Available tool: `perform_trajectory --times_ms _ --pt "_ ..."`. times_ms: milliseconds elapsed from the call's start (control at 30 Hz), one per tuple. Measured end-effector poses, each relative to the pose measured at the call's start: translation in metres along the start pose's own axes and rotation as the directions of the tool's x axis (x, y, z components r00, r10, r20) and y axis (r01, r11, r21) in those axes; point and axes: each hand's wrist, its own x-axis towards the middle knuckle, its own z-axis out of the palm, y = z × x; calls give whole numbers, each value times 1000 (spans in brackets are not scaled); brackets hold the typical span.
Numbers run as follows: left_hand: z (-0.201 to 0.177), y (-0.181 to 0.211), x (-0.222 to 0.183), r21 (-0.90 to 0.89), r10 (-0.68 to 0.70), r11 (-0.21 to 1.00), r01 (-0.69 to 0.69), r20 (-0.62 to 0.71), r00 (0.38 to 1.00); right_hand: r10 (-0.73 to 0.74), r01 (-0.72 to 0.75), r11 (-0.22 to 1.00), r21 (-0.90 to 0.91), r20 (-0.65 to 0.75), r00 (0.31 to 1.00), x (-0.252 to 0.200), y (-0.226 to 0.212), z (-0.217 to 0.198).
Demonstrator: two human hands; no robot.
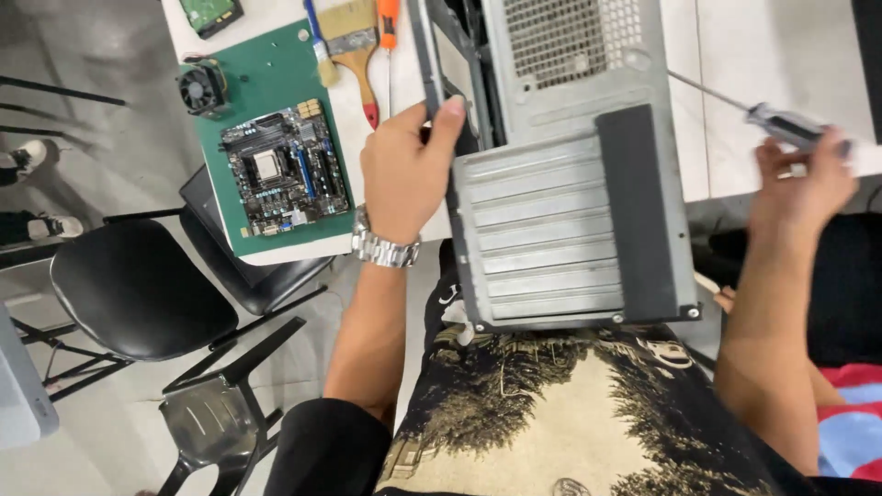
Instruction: Removing a motherboard from a computer case by unscrewing the mounting screws and lifting the board out of the chassis.
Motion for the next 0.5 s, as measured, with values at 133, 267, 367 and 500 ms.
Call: perform_trajectory --times_ms 133,267,367,500 --pt "8 20 6 120 26 993 -20 -49 998 262 -254 961 -106 71 962 -14 52 24" --pt "1 40 -7 71 10 997 -7 -43 999 332 -294 898 -328 65 941 53 132 -16" --pt "-6 54 -22 -101 -73 992 73 7 997 196 285 590 -756 476 857 81 163 -37" --pt "-11 59 -34 -255 -136 955 152 79 988 337 350 341 -873 461 821 8 110 0"
